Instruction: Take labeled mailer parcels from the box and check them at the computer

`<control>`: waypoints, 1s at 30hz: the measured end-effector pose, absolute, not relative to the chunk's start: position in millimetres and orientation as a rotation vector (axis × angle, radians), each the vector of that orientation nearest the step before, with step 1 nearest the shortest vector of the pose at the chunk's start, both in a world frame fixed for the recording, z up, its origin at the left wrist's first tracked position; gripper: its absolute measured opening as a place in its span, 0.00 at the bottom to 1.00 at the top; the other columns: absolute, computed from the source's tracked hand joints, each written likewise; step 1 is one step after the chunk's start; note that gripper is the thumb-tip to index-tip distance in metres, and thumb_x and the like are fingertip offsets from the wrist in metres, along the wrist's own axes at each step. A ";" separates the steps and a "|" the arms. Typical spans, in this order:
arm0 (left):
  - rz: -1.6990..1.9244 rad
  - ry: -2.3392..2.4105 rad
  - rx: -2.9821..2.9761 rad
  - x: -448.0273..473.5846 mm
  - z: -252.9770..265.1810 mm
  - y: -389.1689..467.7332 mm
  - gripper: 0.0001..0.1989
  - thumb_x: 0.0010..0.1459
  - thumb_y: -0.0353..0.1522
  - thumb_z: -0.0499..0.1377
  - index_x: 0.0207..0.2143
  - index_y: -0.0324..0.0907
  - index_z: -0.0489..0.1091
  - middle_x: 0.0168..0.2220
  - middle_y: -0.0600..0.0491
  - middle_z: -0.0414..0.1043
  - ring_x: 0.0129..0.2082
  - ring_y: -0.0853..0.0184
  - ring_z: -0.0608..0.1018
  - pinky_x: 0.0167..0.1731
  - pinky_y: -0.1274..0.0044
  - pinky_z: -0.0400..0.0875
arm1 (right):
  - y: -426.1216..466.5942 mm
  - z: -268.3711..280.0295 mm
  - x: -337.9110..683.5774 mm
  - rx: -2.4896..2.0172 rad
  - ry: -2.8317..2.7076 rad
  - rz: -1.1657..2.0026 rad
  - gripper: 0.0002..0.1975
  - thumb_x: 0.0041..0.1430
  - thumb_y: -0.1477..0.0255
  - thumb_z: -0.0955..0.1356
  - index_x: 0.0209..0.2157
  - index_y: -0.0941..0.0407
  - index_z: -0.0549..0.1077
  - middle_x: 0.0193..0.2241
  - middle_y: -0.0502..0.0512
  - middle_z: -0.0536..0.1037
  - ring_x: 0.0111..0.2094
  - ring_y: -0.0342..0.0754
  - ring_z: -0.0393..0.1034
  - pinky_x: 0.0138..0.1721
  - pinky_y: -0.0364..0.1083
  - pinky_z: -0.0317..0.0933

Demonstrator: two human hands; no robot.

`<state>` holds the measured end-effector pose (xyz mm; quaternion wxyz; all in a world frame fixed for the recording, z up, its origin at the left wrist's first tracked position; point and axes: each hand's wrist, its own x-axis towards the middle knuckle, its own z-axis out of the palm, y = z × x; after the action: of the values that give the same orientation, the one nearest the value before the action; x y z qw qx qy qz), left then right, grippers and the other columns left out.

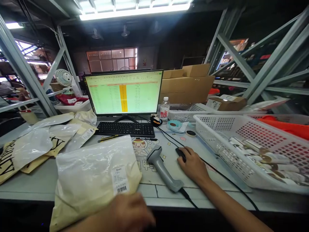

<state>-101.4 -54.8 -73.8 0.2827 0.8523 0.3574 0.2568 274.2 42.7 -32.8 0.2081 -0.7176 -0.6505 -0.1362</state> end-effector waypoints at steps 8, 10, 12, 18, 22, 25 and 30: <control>0.558 1.471 2.843 -32.1 44.6 153.6 0.20 0.66 0.36 0.61 0.57 0.39 0.72 0.59 0.39 0.67 0.59 0.46 0.68 0.58 0.55 0.64 | 39.8 -31.7 271.4 -1.997 -1.811 -0.348 0.21 0.66 0.69 0.60 0.57 0.57 0.72 0.60 0.61 0.69 0.51 0.59 0.69 0.49 0.55 0.68; 0.503 1.539 2.826 -19.6 33.1 176.3 0.26 0.64 0.41 0.63 0.61 0.41 0.70 0.64 0.38 0.63 0.64 0.43 0.63 0.61 0.51 0.59 | 40.5 -32.8 271.8 -1.996 -1.807 -0.346 0.21 0.66 0.70 0.61 0.57 0.57 0.72 0.60 0.61 0.69 0.52 0.59 0.69 0.49 0.55 0.68; 0.442 1.562 2.834 -7.7 22.4 188.5 0.29 0.64 0.46 0.62 0.64 0.46 0.67 0.67 0.40 0.59 0.67 0.43 0.59 0.63 0.50 0.56 | 41.6 -33.8 272.6 -1.994 -1.803 -0.347 0.21 0.65 0.70 0.62 0.57 0.57 0.72 0.60 0.60 0.69 0.52 0.58 0.69 0.49 0.54 0.67; 0.301 1.560 2.849 24.7 14.7 205.0 0.32 0.65 0.54 0.56 0.65 0.51 0.67 0.70 0.42 0.55 0.71 0.44 0.54 0.66 0.47 0.50 | 42.9 -36.8 275.7 -1.979 -1.808 -0.363 0.20 0.65 0.71 0.63 0.56 0.56 0.72 0.60 0.59 0.69 0.52 0.57 0.68 0.51 0.53 0.66; 0.263 1.554 2.858 35.1 24.0 200.7 0.30 0.65 0.53 0.57 0.63 0.48 0.70 0.70 0.42 0.56 0.71 0.43 0.53 0.67 0.47 0.47 | 45.6 -38.6 273.8 -1.951 -1.814 -0.394 0.19 0.65 0.72 0.63 0.56 0.56 0.73 0.59 0.60 0.70 0.52 0.58 0.69 0.51 0.54 0.67; 0.335 1.542 2.874 23.6 45.7 187.3 0.30 0.67 0.51 0.55 0.66 0.50 0.65 0.72 0.46 0.52 0.73 0.47 0.51 0.68 0.51 0.47 | 46.8 -39.9 275.7 -1.944 -1.808 -0.420 0.19 0.65 0.73 0.63 0.56 0.56 0.73 0.58 0.60 0.70 0.52 0.57 0.70 0.51 0.54 0.67; 0.244 1.653 2.727 -80.5 102.3 165.5 0.34 0.67 0.51 0.55 0.68 0.43 0.61 0.64 0.38 0.66 0.64 0.46 0.69 0.61 0.56 0.64 | 45.0 -48.1 292.7 -1.939 -1.810 -0.418 0.19 0.65 0.73 0.64 0.56 0.58 0.73 0.59 0.63 0.69 0.52 0.57 0.70 0.53 0.55 0.67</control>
<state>-80.5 165.5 102.3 -0.0284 0.8524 0.5166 0.0764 292.7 45.0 -48.1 0.2262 -0.7032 -0.6567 -0.1517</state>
